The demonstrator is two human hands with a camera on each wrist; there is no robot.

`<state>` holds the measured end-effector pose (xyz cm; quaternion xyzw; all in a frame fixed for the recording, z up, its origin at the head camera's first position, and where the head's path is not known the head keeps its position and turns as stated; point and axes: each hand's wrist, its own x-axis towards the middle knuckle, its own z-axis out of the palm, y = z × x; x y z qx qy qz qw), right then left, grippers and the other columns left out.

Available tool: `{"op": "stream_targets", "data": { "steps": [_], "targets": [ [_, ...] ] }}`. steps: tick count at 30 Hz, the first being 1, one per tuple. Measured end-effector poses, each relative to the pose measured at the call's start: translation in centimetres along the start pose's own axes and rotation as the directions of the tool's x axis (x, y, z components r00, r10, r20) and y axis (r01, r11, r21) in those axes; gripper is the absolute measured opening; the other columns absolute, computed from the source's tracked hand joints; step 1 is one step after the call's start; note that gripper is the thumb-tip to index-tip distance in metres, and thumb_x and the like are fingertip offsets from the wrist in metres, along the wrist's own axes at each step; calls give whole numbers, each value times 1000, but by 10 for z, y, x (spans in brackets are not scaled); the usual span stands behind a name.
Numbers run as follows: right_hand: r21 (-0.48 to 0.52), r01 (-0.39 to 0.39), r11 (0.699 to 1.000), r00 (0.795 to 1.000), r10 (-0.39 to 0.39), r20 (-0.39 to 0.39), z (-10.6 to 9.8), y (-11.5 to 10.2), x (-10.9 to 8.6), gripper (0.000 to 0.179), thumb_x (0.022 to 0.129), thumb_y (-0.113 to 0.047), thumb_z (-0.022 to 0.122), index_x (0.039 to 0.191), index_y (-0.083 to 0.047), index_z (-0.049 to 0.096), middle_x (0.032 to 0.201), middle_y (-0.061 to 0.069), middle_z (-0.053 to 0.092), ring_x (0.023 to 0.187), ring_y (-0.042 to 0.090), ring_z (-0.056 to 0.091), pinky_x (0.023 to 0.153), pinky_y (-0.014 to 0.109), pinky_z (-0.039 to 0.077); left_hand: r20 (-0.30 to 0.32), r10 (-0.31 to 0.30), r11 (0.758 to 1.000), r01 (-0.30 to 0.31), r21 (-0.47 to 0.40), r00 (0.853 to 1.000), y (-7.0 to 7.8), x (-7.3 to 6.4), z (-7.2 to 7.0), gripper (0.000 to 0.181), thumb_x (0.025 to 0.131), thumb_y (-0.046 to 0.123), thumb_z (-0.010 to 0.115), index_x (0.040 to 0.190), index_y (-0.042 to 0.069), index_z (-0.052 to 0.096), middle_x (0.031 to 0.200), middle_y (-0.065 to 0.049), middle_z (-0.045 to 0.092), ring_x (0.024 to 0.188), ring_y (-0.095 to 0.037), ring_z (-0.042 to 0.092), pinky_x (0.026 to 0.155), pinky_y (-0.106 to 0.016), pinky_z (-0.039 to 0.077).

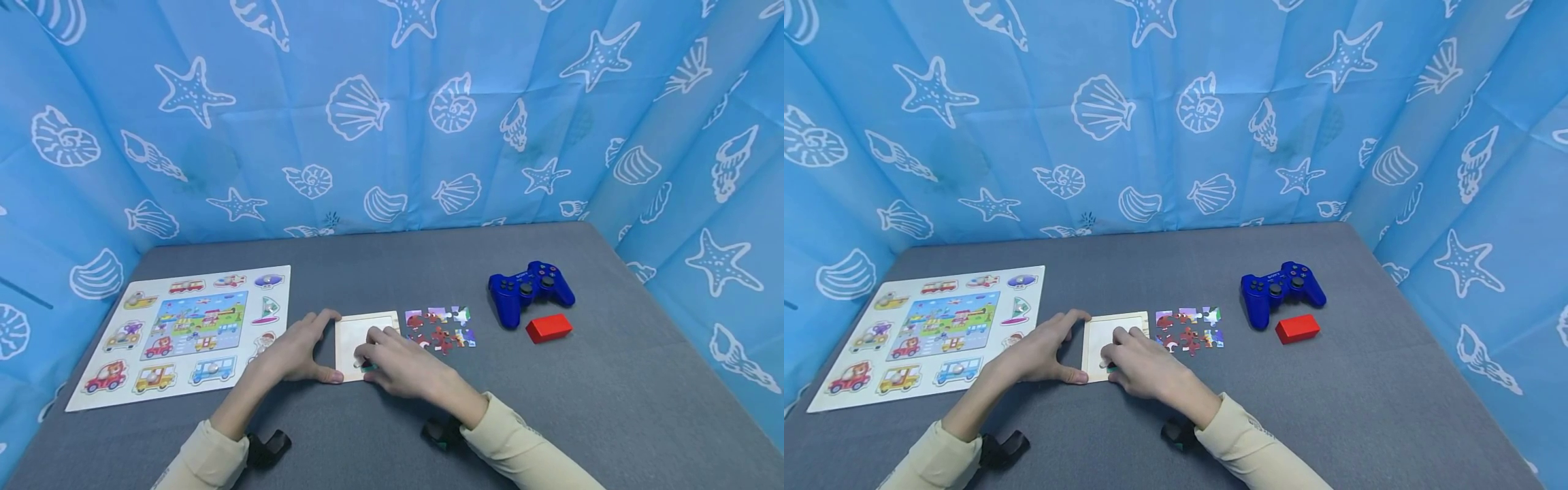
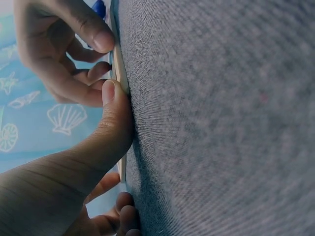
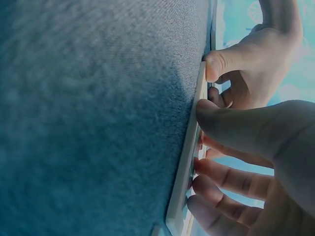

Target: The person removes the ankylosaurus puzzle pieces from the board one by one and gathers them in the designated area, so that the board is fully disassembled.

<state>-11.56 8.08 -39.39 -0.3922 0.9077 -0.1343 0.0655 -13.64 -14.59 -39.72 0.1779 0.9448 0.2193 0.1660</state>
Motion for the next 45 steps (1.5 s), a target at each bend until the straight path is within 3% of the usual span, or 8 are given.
{"op": "stream_targets", "data": {
  "steps": [9,17,23,34,45],
  "targets": [
    [95,13,995,998,-6,-68,0,3,0,22,90,-17,79,109,-13,67,96,1,60,81,11,50,76,26,44,5,-8,1000,8,-2,1000,0,0,-1,101,68,46,94,149,15,42,119,-16,59,108,-30,61,94,-53,50],
    [165,24,986,999,-18,-39,0,6,-1,21,89,-12,80,109,-10,75,92,3,62,78,8,49,73,21,40,4,-9,1000,9,-1,1000,0,0,0,101,69,47,94,150,16,41,120,-17,59,110,-31,61,95,-55,50],
    [161,39,986,999,-38,-8,-2,7,-1,20,88,-11,80,108,-11,75,89,3,60,76,7,44,69,19,37,-1,-9,1000,9,2,1000,-1,0,1,101,69,47,94,150,15,41,119,-17,59,109,-32,62,95,-55,50],
    [197,17,980,1000,-17,-3,-6,6,-4,31,92,-14,76,122,-8,73,99,3,64,83,8,53,74,19,47,2,-17,1000,17,6,1000,0,1,1,102,69,47,94,150,16,41,121,-18,59,111,-33,62,96,-56,50],
    [130,30,991,999,-26,-32,-14,5,-13,29,91,-17,79,119,-12,75,100,0,64,86,9,55,76,21,47,11,-21,1000,21,4,1000,0,1,0,102,69,47,94,150,16,41,122,-18,59,112,-33,62,97,-56,50]
  ]
}}
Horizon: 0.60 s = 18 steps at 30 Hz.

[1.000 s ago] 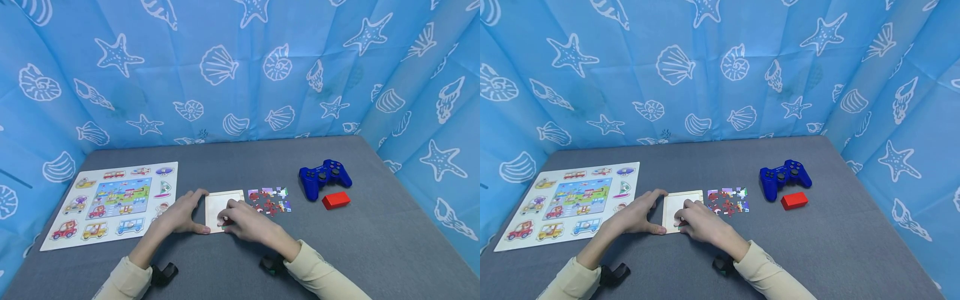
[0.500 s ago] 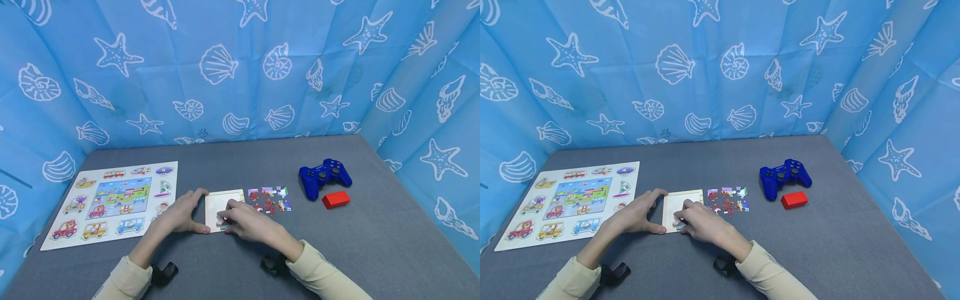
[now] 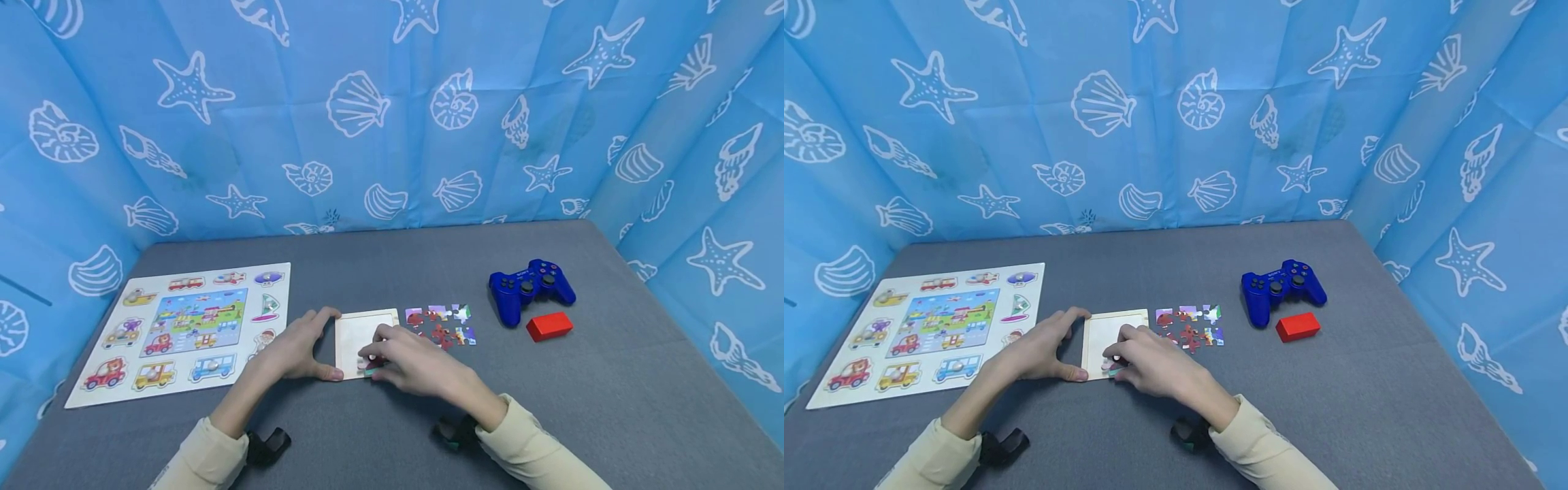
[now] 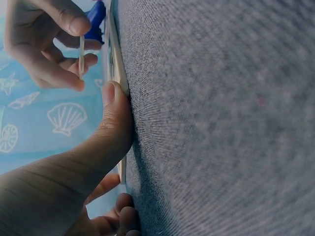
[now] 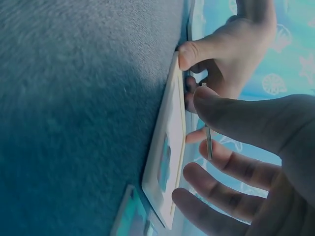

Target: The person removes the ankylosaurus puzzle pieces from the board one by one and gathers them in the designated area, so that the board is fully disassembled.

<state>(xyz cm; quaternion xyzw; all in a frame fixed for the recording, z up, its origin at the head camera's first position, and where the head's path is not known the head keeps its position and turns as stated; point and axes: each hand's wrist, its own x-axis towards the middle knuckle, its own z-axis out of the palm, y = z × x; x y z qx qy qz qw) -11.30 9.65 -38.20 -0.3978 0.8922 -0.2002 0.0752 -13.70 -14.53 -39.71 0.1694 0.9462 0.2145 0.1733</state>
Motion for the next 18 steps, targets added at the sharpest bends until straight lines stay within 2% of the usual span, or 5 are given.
{"op": "stream_targets", "data": {
  "steps": [6,13,18],
  "targets": [
    [-12,2,1000,1000,-2,-29,-6,2,-7,30,91,-19,79,119,-12,75,98,-1,64,82,7,52,71,19,45,9,-9,1000,9,-6,1000,0,0,0,102,69,47,93,150,17,41,123,-18,59,115,-34,61,99,-56,49],
    [-9,-27,1000,1000,27,-12,-11,5,-17,29,91,-19,78,120,-13,75,99,-1,63,85,7,51,74,20,45,9,-5,1000,5,-2,1000,0,1,0,102,69,48,93,150,17,40,124,-18,59,115,-34,61,99,-56,49],
    [-9,-40,999,999,40,-12,-14,10,-28,34,91,-18,79,124,-13,74,98,-1,61,82,6,47,71,19,42,4,-4,1000,4,-4,1000,0,1,0,102,69,48,93,151,17,41,125,-18,59,116,-35,61,100,-56,49]
  ]
}}
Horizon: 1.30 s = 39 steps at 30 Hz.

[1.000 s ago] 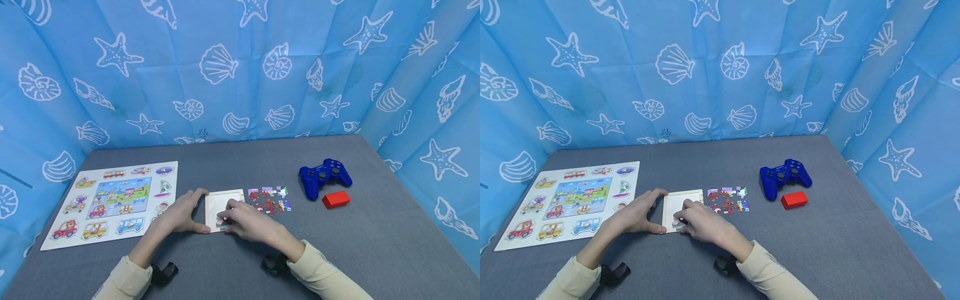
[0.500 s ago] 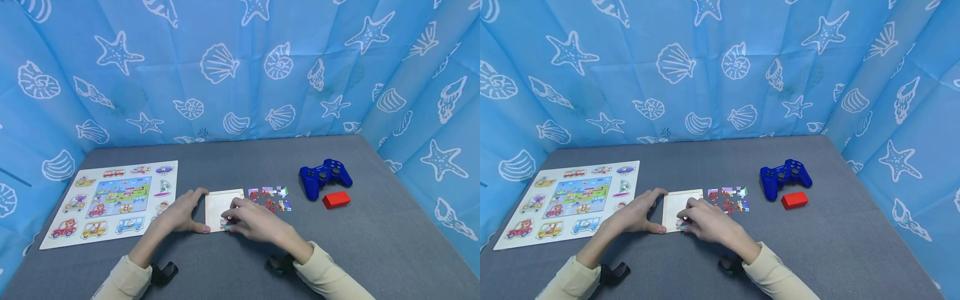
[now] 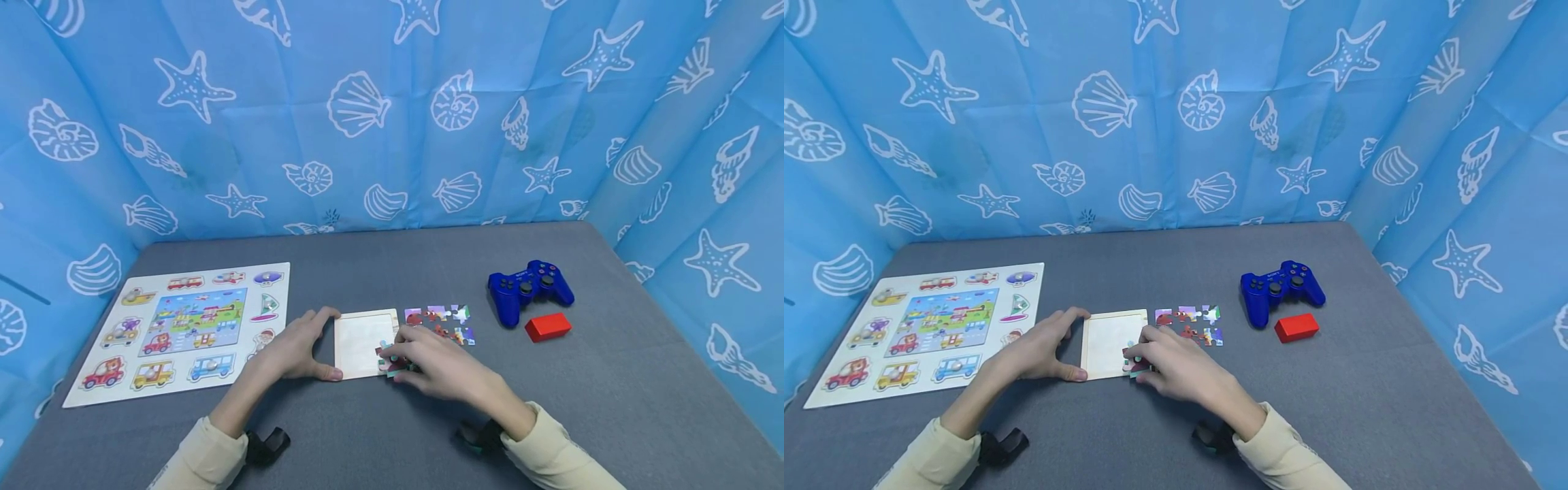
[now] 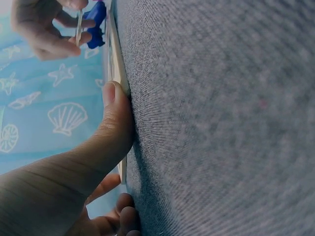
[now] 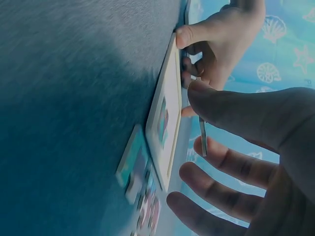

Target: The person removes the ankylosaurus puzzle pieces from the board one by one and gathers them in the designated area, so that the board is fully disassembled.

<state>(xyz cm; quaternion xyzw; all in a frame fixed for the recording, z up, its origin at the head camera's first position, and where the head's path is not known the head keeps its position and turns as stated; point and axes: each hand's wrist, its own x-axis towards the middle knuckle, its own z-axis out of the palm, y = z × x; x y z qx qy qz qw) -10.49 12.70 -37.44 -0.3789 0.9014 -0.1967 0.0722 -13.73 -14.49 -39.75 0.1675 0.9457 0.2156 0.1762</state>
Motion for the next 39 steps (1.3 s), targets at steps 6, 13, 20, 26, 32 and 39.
{"op": "stream_targets", "data": {
  "steps": [6,13,20,26,32,39],
  "targets": [
    [4,-25,1000,999,25,-24,-4,9,-15,31,92,-19,78,122,-14,74,100,-2,63,85,6,49,74,23,44,-3,-15,1000,15,-3,1000,-1,1,0,102,69,46,94,151,17,40,125,-18,58,117,-35,61,101,-56,49],
    [-6,-63,998,997,63,-44,-12,19,-32,31,90,-19,80,120,-16,75,101,-3,63,86,6,50,72,22,44,-1,-20,1000,20,-1,1000,-2,0,1,102,69,46,94,150,17,41,124,-18,59,116,-34,61,100,-56,49],
    [-17,-144,989,989,144,-17,-15,29,-47,34,90,-21,79,123,-20,74,100,-4,58,82,6,46,68,21,39,2,-17,1000,17,-1,1000,-2,0,0,102,69,46,94,151,17,40,125,-18,58,116,-33,61,100,-56,49],
    [-29,-179,983,984,179,-3,-15,37,-55,36,90,-22,79,125,-20,73,106,-3,63,89,9,53,75,29,46,4,-21,1000,21,0,1000,-1,0,0,102,69,46,94,151,17,40,126,-18,58,117,-34,61,100,-56,49],
    [-36,-203,979,979,204,24,-14,42,-57,36,90,-22,79,125,-19,73,114,0,65,99,14,59,84,41,52,-3,-18,1000,18,2,1000,0,0,0,102,69,46,94,151,17,41,125,-18,59,116,-34,62,100,-56,49],
    [-45,-201,979,979,202,15,-9,42,-56,34,89,-21,80,122,-18,74,112,-2,65,100,13,60,83,40,53,-6,-10,1000,10,3,1000,-1,1,0,103,68,46,94,151,16,41,126,-18,59,117,-35,62,100,-56,49]
  ]
}}
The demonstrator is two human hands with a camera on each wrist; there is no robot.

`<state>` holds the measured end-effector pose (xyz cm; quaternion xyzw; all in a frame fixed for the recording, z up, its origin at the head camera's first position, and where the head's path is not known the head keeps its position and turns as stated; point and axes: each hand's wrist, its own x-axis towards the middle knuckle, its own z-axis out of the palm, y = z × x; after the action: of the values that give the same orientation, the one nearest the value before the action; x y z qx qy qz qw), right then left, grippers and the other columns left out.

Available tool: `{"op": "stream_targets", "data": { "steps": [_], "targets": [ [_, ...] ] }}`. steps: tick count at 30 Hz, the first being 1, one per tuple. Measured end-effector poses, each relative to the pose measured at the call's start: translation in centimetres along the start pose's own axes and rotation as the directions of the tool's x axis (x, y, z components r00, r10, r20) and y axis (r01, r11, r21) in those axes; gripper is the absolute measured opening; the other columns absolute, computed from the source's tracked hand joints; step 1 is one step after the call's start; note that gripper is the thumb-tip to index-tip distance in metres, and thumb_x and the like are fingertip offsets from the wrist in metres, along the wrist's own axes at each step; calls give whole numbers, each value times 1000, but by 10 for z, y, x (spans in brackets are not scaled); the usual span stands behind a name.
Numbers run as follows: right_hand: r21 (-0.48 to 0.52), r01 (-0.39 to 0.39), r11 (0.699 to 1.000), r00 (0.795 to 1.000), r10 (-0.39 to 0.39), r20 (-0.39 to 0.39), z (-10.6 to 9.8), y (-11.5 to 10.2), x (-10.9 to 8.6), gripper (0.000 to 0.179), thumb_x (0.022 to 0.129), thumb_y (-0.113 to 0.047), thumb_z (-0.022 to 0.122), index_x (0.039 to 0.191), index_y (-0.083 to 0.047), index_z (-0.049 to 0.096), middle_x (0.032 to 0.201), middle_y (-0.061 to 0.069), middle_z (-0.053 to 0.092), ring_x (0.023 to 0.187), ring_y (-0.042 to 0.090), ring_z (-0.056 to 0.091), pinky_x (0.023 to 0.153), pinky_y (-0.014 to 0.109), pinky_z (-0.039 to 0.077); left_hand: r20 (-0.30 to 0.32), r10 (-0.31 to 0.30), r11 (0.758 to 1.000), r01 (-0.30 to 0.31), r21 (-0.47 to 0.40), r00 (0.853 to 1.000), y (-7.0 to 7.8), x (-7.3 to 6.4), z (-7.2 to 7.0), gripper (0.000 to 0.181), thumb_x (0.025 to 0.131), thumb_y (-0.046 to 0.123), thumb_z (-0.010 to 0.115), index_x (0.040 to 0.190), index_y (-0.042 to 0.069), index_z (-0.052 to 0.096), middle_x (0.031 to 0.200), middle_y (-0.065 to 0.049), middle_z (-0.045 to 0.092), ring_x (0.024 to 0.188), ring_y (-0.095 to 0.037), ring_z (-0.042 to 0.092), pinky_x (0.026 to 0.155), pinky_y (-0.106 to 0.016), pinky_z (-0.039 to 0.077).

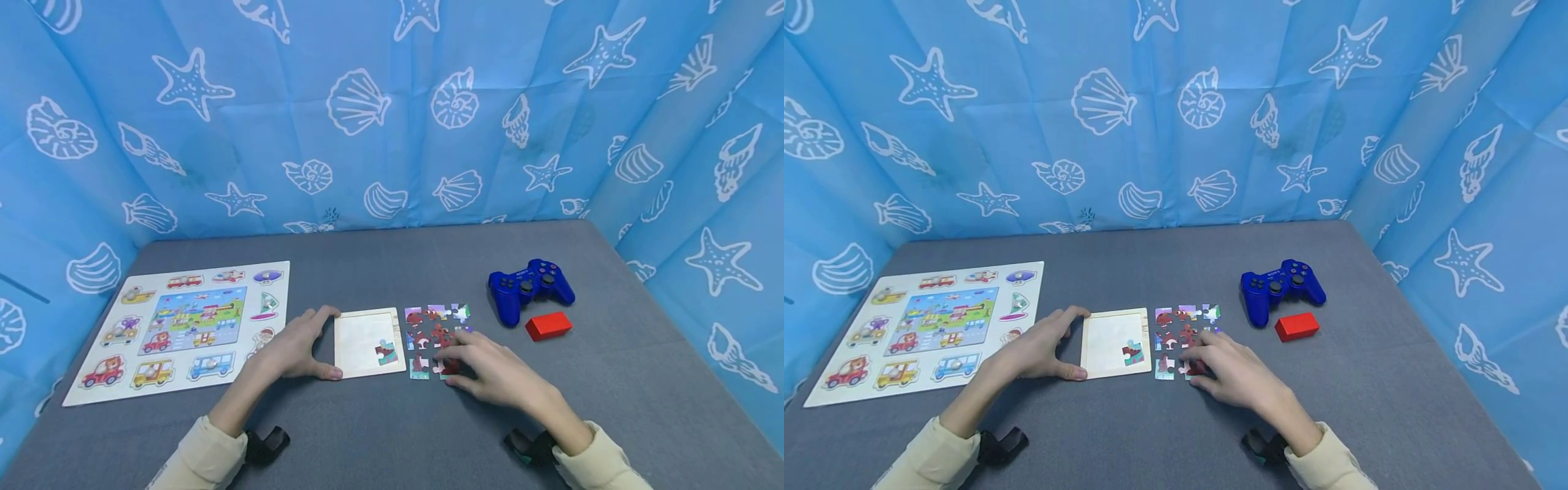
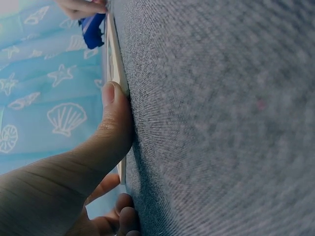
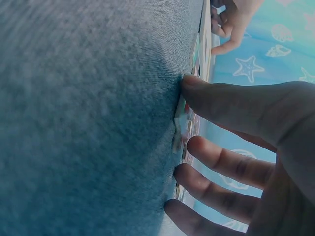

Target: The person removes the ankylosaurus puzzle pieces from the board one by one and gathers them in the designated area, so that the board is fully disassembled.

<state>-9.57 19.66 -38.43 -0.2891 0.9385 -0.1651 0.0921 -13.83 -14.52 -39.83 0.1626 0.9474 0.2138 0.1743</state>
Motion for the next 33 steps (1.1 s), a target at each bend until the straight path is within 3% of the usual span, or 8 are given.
{"op": "stream_targets", "data": {
  "steps": [9,18,33],
  "targets": [
    [-29,0,1000,1000,-1,-14,2,-1,2,31,89,-21,80,120,-17,76,108,-2,66,96,12,60,79,36,52,-10,4,1000,-4,3,1000,0,0,1,102,68,45,95,150,16,41,124,-18,59,116,-34,62,100,-55,49],
    [-17,-10,1000,1000,10,2,3,-3,6,30,90,-23,79,119,-19,76,99,-5,62,84,7,49,67,23,40,-10,2,1000,-2,7,1000,1,0,2,102,68,45,95,150,15,42,124,-18,60,116,-34,61,100,-56,49],
    [-6,-2,1000,1000,2,-11,1,-3,7,30,90,-24,79,120,-18,76,101,-4,63,83,6,50,65,22,40,2,1,1000,-1,6,1000,1,1,1,102,68,45,95,150,15,41,125,-18,60,117,-35,61,100,-56,49]
  ]
}}
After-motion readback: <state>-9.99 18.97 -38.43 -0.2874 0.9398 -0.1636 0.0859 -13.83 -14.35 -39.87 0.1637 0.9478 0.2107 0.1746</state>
